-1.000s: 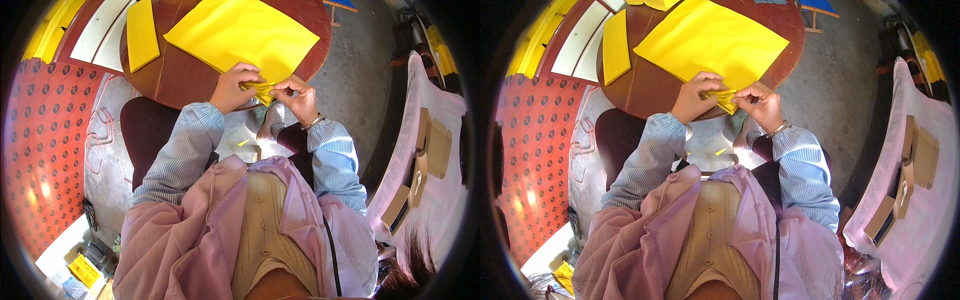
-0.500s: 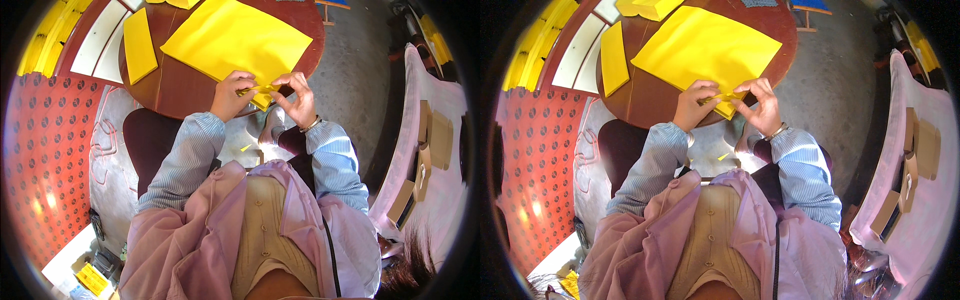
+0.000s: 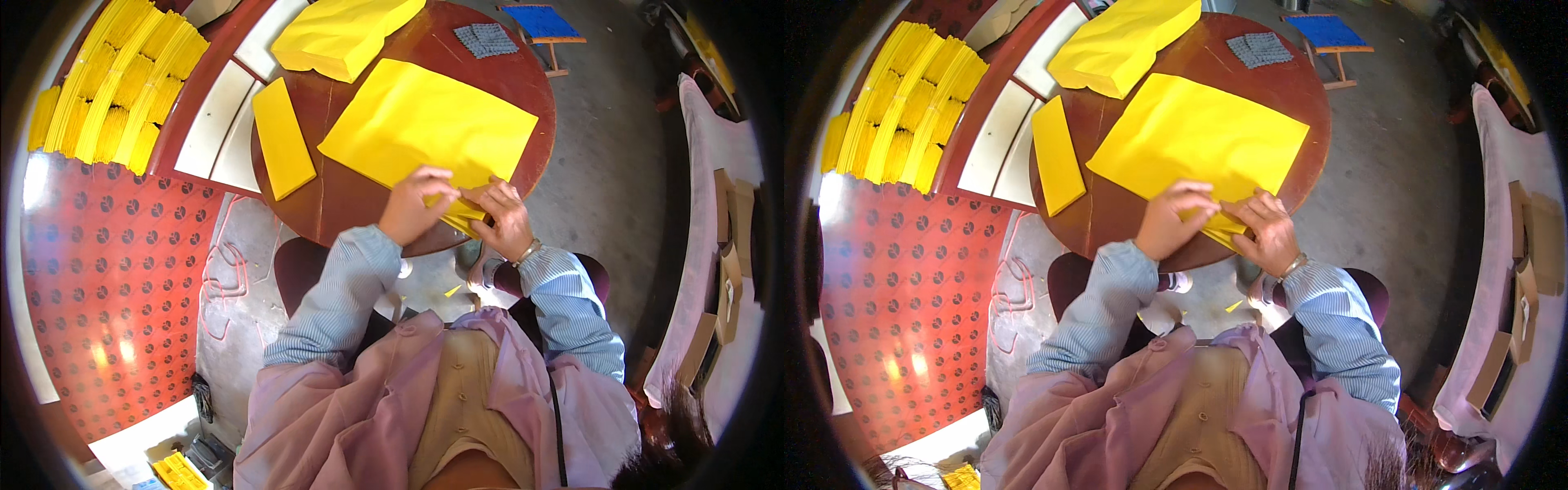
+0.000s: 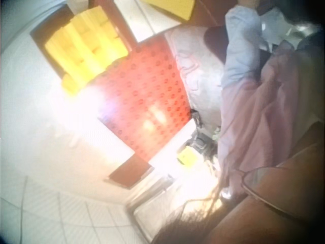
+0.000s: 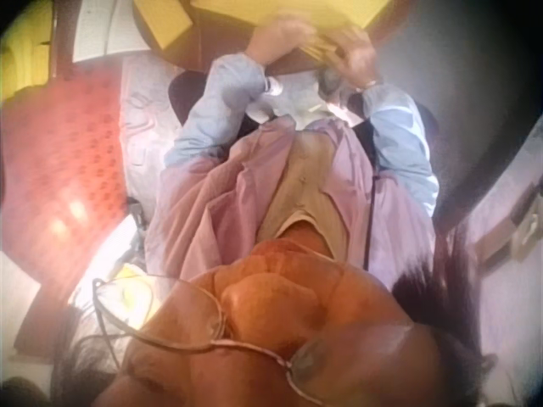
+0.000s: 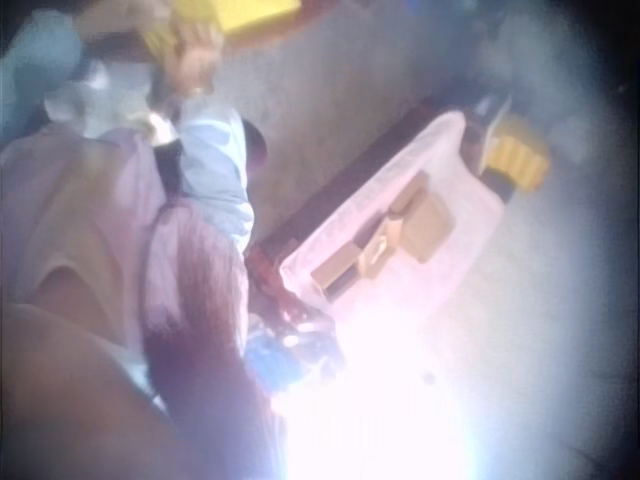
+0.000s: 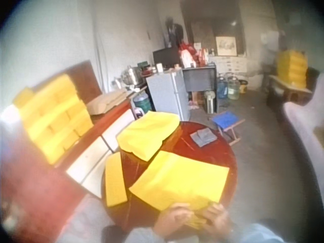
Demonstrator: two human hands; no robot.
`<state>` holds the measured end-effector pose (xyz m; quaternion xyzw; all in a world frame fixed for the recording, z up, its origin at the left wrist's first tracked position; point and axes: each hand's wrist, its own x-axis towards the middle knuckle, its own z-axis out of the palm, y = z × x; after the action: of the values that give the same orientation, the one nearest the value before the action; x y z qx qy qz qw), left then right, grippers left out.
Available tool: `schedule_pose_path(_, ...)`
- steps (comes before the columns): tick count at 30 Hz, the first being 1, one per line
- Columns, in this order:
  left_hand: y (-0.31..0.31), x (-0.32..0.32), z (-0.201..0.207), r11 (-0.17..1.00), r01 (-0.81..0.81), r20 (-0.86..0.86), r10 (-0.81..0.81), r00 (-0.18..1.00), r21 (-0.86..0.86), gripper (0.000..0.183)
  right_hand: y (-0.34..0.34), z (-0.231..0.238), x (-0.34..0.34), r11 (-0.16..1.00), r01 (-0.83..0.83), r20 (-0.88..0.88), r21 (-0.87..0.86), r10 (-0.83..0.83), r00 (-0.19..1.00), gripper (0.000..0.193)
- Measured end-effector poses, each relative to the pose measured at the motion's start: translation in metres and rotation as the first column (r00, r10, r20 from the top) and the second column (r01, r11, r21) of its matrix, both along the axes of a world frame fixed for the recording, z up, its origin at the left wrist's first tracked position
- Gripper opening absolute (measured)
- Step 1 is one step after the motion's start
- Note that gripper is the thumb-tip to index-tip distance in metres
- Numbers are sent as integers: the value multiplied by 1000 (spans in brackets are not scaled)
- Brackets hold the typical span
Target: The person folds yellow paper sheets by hand on a round wooden table, repeatedly folding and unfolding them to create creases. The person stacks the folded sheets and continues the folding process with additional sheets.
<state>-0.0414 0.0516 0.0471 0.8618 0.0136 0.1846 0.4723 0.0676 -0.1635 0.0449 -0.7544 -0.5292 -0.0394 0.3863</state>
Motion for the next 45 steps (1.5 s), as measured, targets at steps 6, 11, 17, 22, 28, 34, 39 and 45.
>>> schedule_pose_path(6,111,41,14,924,-144,130,104,986,355,11,0,-10,-3,999,33,133,-3,-32,991,49)
schedule_pose_path(11,111,31,14,893,23,4,-27,1000,449,18,-26,-5,13,994,-3,148,-112,20,989,49)
schedule_pose_path(17,91,30,30,797,231,11,-286,958,557,19,-51,8,37,980,-68,81,-188,85,993,41)
schedule_pose_path(22,136,37,40,843,392,-298,-293,909,368,26,-53,5,45,981,-65,-102,-184,47,994,30)
schedule_pose_path(28,221,43,40,990,134,-632,-136,763,-50,72,-47,-12,52,957,271,-416,-107,-291,862,24)
schedule_pose_path(34,224,38,19,910,17,-472,-230,851,-413,61,-39,-8,62,924,346,-546,-162,-376,749,28)
schedule_pose_path(39,200,37,13,942,-130,-461,-29,887,-309,75,-30,10,67,895,351,-514,-274,-445,733,29)
schedule_pose_path(45,190,40,10,939,-204,-453,61,890,-275,74,-19,25,53,887,379,-480,-262,-461,747,57)
